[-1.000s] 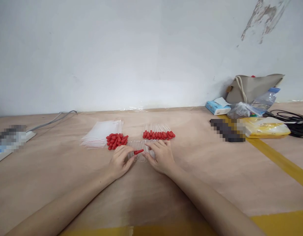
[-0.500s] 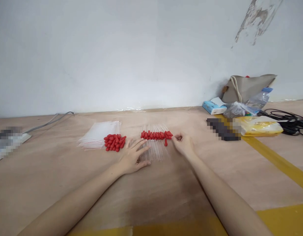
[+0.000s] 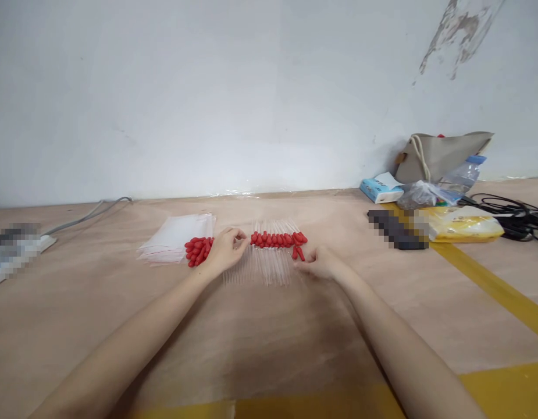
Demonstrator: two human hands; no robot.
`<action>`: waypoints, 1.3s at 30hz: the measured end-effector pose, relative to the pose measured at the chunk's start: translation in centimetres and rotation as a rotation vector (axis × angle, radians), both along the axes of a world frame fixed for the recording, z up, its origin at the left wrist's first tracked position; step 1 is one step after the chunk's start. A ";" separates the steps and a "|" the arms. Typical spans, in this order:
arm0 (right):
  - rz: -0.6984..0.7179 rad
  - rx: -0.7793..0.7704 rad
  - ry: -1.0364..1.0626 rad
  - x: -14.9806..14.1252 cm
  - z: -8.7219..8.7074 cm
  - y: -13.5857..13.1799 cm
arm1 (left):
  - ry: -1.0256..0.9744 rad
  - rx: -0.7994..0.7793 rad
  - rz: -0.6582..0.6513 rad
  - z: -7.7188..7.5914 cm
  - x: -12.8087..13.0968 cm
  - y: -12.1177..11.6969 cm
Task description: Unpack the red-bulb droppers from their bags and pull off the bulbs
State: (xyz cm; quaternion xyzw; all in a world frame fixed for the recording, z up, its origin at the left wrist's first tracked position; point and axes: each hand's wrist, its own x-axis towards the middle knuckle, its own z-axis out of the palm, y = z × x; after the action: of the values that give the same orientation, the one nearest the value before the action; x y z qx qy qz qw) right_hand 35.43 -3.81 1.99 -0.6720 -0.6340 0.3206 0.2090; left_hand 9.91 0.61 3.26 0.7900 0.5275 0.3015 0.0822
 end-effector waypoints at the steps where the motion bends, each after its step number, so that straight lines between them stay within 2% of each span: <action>1: 0.059 -0.072 0.011 -0.1 0.2 -0.2 | 0.005 -0.043 0.029 0.1 0.3 0.7; 4: 0.093 -0.135 0.063 -0.6 0.3 -0.5 | 0.030 -0.130 0.074 0.3 1.2 2.1; 13: 0.016 0.001 0.154 -2.1 -1.6 0.1 | 0.159 -0.249 0.199 0.6 2.5 2.7; 19: -0.063 0.159 0.169 -2.3 -2.0 0.3 | 0.210 -0.213 0.271 0.7 2.9 2.6; 22: -0.132 0.360 0.137 -2.6 -2.0 0.1 | 0.200 -0.154 0.285 1.2 2.3 1.7; 24: -0.148 0.587 0.084 -3.1 -1.9 -0.2 | 0.180 -0.069 0.244 1.4 1.2 0.5; 27: -0.084 0.918 -0.009 -4.1 -1.7 -0.9 | 0.160 0.127 0.079 1.1 -1.2 -1.8; 30: 0.038 1.119 -0.110 -5.2 -1.4 -1.7 | 0.178 0.258 -0.073 0.0 -3.4 -4.2; 32: 0.149 1.160 -0.202 -5.8 -1.2 -2.1 | 0.167 0.305 -0.136 -0.9 -4.3 -5.4; 35: 0.304 1.143 -0.331 -6.6 -1.0 -2.6 | 0.128 0.332 -0.200 -1.8 -4.7 -6.5; 39: 0.409 1.128 -0.367 -7.3 -1.1 -3.0 | 0.086 0.341 -0.237 -2.0 -4.2 -6.9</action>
State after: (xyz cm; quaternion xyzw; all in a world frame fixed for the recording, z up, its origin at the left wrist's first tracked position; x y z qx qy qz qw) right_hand 28.14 -6.77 0.86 -0.3675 -0.8470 -0.1504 0.3535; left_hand 5.67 -6.31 1.29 0.8611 0.3751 0.3408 -0.0403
